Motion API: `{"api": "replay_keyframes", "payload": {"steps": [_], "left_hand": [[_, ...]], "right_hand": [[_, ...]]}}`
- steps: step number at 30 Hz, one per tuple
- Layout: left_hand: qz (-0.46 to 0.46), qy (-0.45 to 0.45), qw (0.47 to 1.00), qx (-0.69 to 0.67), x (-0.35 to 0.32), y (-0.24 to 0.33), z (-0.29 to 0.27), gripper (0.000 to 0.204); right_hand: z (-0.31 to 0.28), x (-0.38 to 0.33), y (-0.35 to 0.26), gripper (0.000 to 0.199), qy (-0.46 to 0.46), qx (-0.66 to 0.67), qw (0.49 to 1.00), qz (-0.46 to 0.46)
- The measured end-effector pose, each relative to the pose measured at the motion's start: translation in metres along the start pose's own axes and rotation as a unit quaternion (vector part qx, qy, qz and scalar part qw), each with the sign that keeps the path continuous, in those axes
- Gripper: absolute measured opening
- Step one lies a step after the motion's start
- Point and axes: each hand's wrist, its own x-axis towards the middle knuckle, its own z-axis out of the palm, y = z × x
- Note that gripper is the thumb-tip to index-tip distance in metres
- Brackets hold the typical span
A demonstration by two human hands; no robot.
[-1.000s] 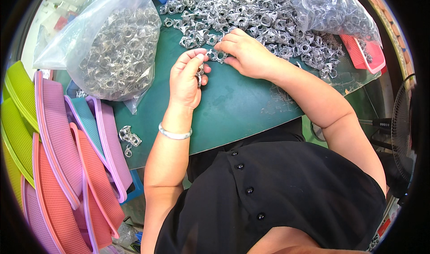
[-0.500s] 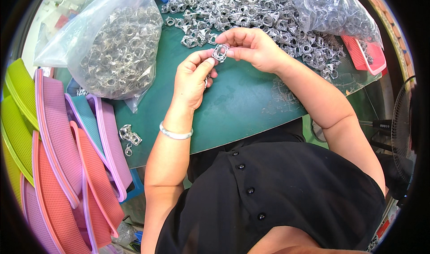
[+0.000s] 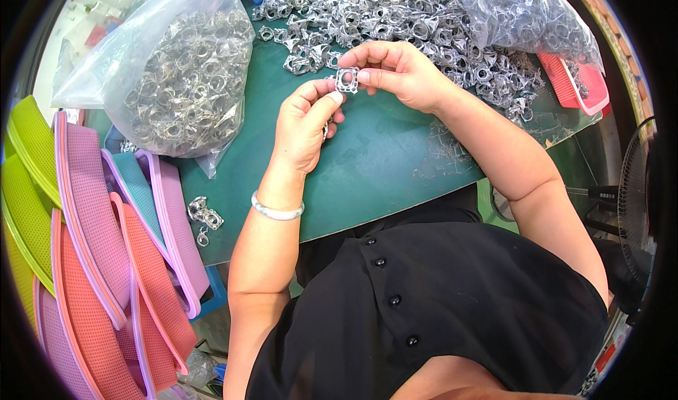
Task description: The person picks up metal fittings from a pile, rotates them by hand, and places them back down after checking different sides.
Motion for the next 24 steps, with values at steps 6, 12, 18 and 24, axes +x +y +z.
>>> {"api": "replay_keyframes", "payload": {"steps": [6, 12, 18, 24], "left_hand": [[0.021, 0.009, 0.999, 0.042, 0.0010, -0.0048, -0.0010, 0.015], [0.043, 0.026, 0.996, 0.072, 0.0003, -0.0051, 0.0010, 0.014], [0.050, 0.025, 0.996, 0.070, 0.0012, -0.0061, 0.0003, 0.013], [0.059, 0.022, 0.996, 0.070, -0.0002, -0.0047, 0.0025, 0.015]], "right_hand": [[-0.0009, 0.0004, 0.0005, 0.025, -0.006, -0.004, 1.000, -0.002], [-0.0010, -0.0003, 0.0019, 0.030, -0.030, 0.013, 0.999, -0.007], [-0.0003, -0.0013, 0.0018, 0.038, -0.057, -0.049, 0.996, -0.051], [0.0026, -0.0020, 0.0011, 0.041, -0.044, -0.115, 0.988, -0.096]]}}
